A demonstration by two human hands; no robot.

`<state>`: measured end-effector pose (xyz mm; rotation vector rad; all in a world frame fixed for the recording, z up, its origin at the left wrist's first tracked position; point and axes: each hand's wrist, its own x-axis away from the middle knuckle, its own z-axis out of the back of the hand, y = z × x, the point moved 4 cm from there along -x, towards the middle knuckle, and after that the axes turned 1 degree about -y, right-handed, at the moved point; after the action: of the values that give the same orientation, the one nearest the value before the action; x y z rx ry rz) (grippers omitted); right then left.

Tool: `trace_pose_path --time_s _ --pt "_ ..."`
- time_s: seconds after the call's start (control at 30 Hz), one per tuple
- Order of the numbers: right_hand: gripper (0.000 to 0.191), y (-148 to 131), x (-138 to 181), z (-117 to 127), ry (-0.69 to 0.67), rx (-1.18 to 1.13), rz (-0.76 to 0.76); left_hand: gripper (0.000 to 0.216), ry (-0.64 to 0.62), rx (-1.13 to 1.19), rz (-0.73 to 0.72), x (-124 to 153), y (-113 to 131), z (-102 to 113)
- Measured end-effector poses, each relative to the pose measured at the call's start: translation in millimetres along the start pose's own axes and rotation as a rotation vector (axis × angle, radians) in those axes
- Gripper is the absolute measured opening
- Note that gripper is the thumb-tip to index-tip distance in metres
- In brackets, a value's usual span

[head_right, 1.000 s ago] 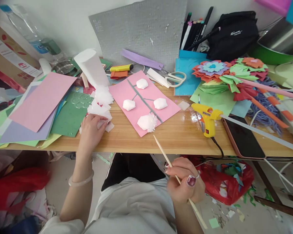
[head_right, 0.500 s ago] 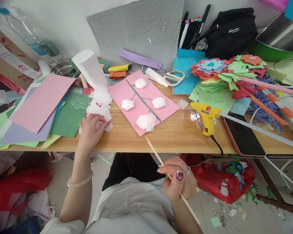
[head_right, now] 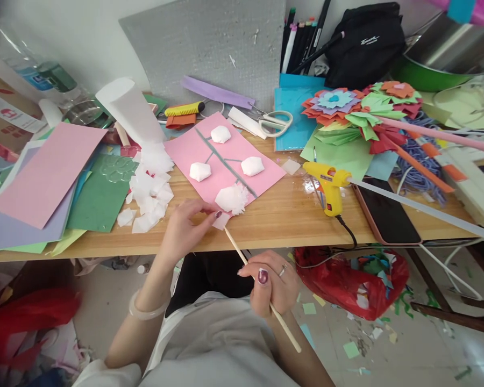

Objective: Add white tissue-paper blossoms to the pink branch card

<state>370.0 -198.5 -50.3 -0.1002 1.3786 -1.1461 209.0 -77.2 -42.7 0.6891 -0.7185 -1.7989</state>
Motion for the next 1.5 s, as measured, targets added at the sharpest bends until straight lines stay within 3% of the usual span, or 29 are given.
trace_pose_path --time_s 0.17,0.27,0.4,0.57,0.7,1.23,1.5 --pt "0.030 12.5 2.0 -9.1 -0.034 0.078 0.033 0.009 -0.029 -0.022 -0.029 -8.9 6.4 -18.8" --pt "0.027 18.6 3.8 -16.5 -0.045 0.136 0.051 0.009 -0.015 -0.005 -0.062 -10.1 4.4 -15.2" --pt "0.026 20.4 1.9 -21.3 -0.055 0.209 0.030 0.025 0.038 -0.032 -0.145 -7.9 -2.6 -4.7" --pt "0.028 19.3 -1.6 -20.6 -0.061 0.219 0.013 0.061 -0.105 -0.131 -0.186 -10.0 -17.1 -8.8" --pt "0.027 21.8 -0.4 -23.3 -0.075 0.263 0.016 0.073 -0.219 -0.134 -0.168 -13.4 -25.5 -17.3" --pt "0.029 42.5 -8.8 -27.3 -0.179 0.299 -0.060 0.048 -0.112 -0.308 0.036 -20.1 -11.7 -23.0" --pt "0.034 32.2 0.6 -3.6 -0.006 0.197 -0.051 0.048 -0.076 -0.353 0.047 -18.6 -6.3 -28.0"
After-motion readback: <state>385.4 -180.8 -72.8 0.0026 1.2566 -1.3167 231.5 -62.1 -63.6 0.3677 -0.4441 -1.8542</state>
